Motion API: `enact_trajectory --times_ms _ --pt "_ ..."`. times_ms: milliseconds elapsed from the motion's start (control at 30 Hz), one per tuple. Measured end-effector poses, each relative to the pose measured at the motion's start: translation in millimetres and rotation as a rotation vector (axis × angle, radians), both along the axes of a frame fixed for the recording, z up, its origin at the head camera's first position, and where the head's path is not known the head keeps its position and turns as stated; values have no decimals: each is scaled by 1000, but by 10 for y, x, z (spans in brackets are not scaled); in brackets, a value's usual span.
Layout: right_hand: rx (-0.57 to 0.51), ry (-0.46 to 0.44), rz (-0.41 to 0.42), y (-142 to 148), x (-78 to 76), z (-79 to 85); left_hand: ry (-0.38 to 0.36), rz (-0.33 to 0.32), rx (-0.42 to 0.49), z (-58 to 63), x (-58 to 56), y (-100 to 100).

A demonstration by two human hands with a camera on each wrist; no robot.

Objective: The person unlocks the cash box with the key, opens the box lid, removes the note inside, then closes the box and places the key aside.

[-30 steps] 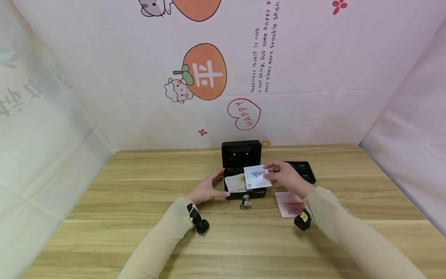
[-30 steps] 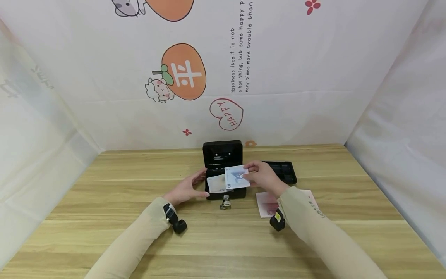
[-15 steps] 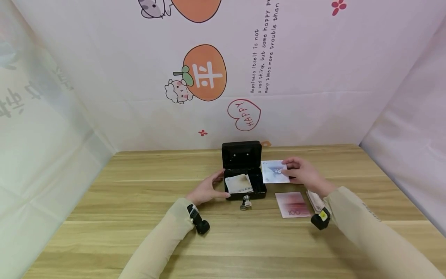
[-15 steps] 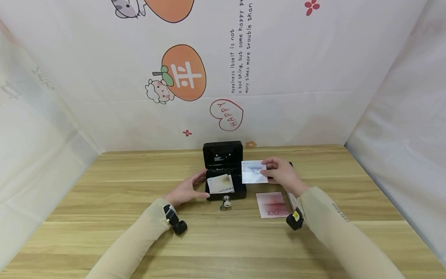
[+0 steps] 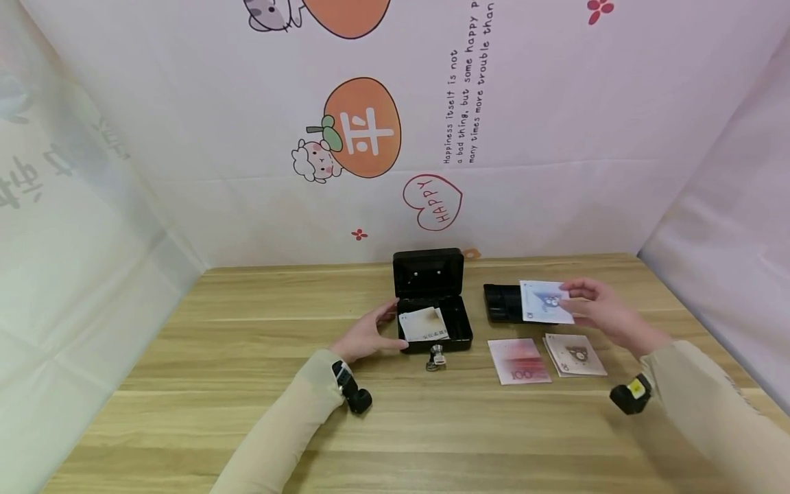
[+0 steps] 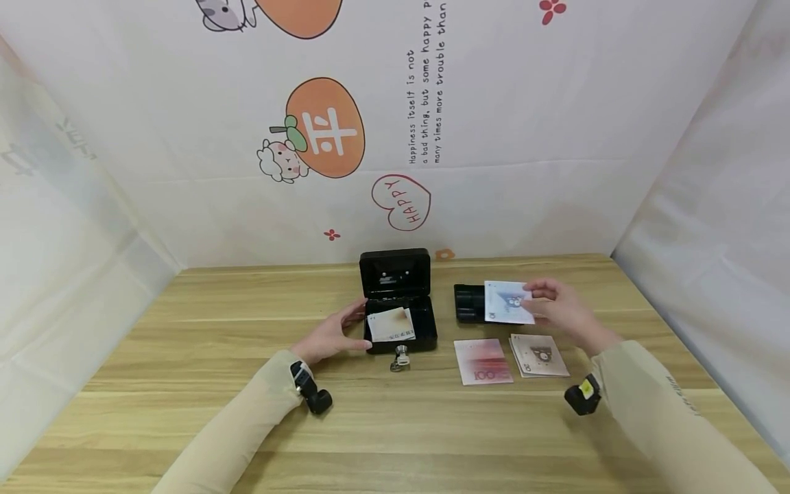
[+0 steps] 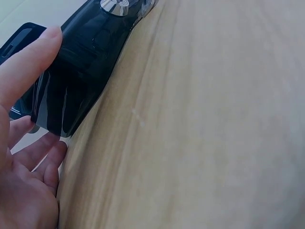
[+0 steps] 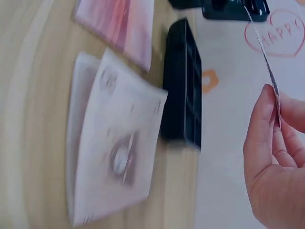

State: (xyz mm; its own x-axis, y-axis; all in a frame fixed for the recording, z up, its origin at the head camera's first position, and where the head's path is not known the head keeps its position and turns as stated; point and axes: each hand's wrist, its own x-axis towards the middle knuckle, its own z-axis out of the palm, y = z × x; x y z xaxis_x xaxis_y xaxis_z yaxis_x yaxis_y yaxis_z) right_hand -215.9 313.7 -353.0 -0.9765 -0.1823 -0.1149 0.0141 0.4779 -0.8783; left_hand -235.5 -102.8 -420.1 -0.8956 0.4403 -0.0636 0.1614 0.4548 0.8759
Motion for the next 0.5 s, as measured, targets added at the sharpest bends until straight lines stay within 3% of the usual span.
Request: enact_trajectory --times_ms 233,500 --pt "-21 4 -9 292 81 -73 -3 4 5 10 6 -6" --pt "68 -27 -13 634 157 -166 -12 5 -8 32 27 6"
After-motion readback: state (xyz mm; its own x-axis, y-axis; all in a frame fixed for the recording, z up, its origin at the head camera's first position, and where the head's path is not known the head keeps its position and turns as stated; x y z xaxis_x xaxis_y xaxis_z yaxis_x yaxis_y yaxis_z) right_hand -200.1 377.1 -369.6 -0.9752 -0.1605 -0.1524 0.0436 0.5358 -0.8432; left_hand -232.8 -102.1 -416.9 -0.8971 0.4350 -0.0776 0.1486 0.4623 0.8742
